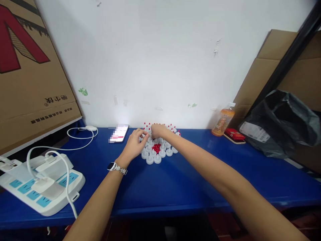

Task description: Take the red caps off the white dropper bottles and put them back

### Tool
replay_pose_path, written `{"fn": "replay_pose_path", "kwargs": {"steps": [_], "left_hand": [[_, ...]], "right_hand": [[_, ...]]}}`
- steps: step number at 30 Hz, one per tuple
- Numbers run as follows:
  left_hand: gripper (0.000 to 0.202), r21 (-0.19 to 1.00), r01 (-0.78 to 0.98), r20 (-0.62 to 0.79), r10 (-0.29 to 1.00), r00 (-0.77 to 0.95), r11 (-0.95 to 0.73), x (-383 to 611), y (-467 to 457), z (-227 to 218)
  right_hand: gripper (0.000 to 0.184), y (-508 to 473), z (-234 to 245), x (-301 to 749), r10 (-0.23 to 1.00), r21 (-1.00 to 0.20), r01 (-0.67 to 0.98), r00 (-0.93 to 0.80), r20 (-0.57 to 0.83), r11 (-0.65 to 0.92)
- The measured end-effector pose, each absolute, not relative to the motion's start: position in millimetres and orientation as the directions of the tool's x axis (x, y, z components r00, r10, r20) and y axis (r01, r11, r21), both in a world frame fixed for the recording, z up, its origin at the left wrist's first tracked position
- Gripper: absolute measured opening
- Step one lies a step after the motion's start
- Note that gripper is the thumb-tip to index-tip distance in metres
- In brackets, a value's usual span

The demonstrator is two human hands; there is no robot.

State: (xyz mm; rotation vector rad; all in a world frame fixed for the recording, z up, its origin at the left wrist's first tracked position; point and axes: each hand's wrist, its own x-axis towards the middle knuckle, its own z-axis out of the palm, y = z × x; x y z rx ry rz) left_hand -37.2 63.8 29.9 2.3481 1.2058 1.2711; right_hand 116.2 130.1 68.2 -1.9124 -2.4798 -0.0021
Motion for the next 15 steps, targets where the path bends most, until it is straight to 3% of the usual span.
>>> {"fn": "replay_pose_path", "kwargs": {"steps": [4, 9, 15], "left_hand": [[0.023, 0.523, 0.568, 0.613, 0.743, 0.268, -0.636, -39.6, 64.9, 31.9], [0.021, 0.547, 0.578, 0.601, 0.764, 0.233, -0.606, -41.7, 66.8, 31.2], [0.021, 0.554, 0.584, 0.587, 0.776, 0.231, -0.593, -42.6, 69.6, 27.7]], "right_hand": [[0.022, 114.3, 78.2, 130.0, 0.955, -0.088, 0.951, -0.292, 0.050, 0.295], [0.020, 101.9, 90.7, 155.5, 0.913, -0.399, 0.832, -0.406, 0.034, 0.385], [0.026, 141.3, 85.1, 139.0, 0.961, -0.260, 0.926, -0.248, 0.123, 0.272]]}}
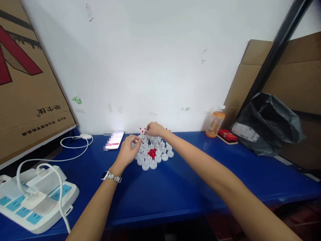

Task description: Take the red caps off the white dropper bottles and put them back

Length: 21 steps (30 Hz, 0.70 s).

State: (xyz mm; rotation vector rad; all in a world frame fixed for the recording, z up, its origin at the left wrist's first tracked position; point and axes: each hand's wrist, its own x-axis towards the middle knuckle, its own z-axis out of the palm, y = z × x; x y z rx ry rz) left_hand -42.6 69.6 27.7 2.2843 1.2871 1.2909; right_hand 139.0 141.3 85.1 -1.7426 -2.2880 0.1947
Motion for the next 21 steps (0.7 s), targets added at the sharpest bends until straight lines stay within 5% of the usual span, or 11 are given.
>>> {"fn": "replay_pose_path", "kwargs": {"steps": [6, 11, 13, 17, 21], "left_hand": [[0.023, 0.558, 0.592, 0.605, 0.773, 0.189, -0.581, -48.0, 71.0, 30.0], [0.020, 0.560, 0.583, 0.614, 0.767, 0.184, -0.588, -48.2, 70.5, 30.8], [0.020, 0.568, 0.571, 0.635, 0.757, 0.154, -0.592, -44.3, 66.7, 32.5], [0.041, 0.549, 0.518, 0.667, 0.717, 0.202, -0.656, -30.8, 54.9, 37.2], [0.033, 0.592, 0.443, 0.562, 0.739, 0.371, -0.673, -21.6, 46.9, 39.4]], "right_hand": [[0.024, 163.5, 73.4, 110.3, 0.970, -0.218, 0.947, -0.216, 0.110, 0.236], [0.018, 143.1, 81.4, 124.4, 0.947, -0.250, 0.930, -0.206, 0.247, 0.268], [0.020, 123.5, 79.4, 135.1, 0.931, -0.373, 0.876, -0.191, 0.312, 0.305], [0.029, 75.0, 58.1, 150.7, 0.909, -0.786, 0.463, -0.130, 0.397, 0.410], [0.033, 38.5, 35.7, 156.2, 0.896, -0.833, 0.343, -0.066, 0.439, 0.433]]}}
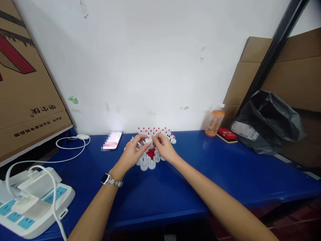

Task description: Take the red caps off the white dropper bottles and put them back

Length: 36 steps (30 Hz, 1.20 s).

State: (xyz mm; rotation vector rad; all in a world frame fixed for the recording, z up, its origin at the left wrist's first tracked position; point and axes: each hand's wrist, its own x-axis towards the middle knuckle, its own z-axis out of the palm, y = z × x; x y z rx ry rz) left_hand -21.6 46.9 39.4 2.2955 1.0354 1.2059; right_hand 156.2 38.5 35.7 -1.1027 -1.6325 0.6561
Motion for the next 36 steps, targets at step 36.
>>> {"fn": "replay_pose_path", "kwargs": {"steps": [36], "left_hand": [[0.048, 0.699, 0.333, 0.566, 0.774, 0.283, -0.633, -35.4, 50.0, 28.0]], "right_hand": [[0.022, 58.1, 46.8, 150.5, 0.870, -0.852, 0.212, -0.249, 0.426, 0.479]]}}
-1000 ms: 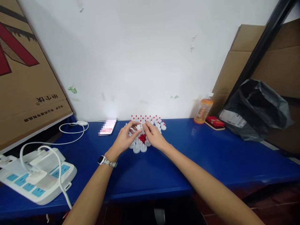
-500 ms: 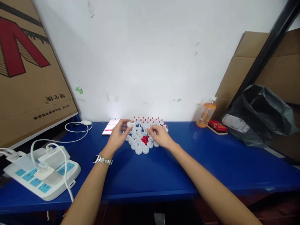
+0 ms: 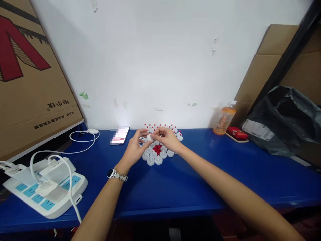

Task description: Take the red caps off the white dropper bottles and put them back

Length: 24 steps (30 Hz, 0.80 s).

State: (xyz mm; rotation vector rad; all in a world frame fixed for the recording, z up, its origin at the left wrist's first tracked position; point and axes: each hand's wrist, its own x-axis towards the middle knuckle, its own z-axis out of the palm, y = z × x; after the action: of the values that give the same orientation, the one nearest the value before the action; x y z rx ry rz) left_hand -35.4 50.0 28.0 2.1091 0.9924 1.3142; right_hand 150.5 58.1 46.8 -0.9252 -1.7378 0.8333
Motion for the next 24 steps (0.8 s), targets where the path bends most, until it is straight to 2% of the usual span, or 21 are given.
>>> {"fn": "replay_pose_path", "kwargs": {"steps": [3, 5, 8, 10, 12, 14, 24], "left_hand": [[0.064, 0.694, 0.407, 0.571, 0.798, 0.192, -0.594, -39.9, 53.7, 25.9], [0.072, 0.682, 0.492, 0.555, 0.821, 0.133, -0.541, -45.3, 57.9, 22.8], [0.063, 0.644, 0.586, 0.546, 0.832, 0.099, -0.492, -52.8, 63.4, 17.4], [0.053, 0.608, 0.616, 0.566, 0.818, 0.107, -0.501, -55.9, 65.5, 14.8], [0.045, 0.577, 0.641, 0.572, 0.811, 0.125, -0.506, -57.5, 66.5, 13.2], [0.039, 0.556, 0.666, 0.559, 0.817, 0.144, -0.498, -58.1, 67.1, 12.4], [0.035, 0.566, 0.703, 0.502, 0.857, 0.120, -0.430, -57.3, 64.4, 16.2]], "right_hand": [[0.021, 80.1, 57.5, 150.7, 0.863, -0.820, 0.281, -0.243, 0.443, 0.499], [0.020, 97.8, 62.9, 151.6, 0.867, -0.740, 0.452, -0.222, 0.447, 0.498], [0.019, 123.5, 64.3, 147.6, 0.884, -0.515, 0.743, -0.225, 0.409, 0.428], [0.020, 137.2, 62.1, 140.6, 0.893, -0.363, 0.844, -0.257, 0.370, 0.394], [0.022, 147.7, 60.0, 132.0, 0.891, -0.267, 0.879, -0.296, 0.343, 0.395], [0.023, 155.8, 59.4, 124.0, 0.888, -0.225, 0.887, -0.320, 0.329, 0.403], [0.024, 177.1, 64.1, 108.7, 0.904, -0.165, 0.908, -0.336, 0.265, 0.385]]}}
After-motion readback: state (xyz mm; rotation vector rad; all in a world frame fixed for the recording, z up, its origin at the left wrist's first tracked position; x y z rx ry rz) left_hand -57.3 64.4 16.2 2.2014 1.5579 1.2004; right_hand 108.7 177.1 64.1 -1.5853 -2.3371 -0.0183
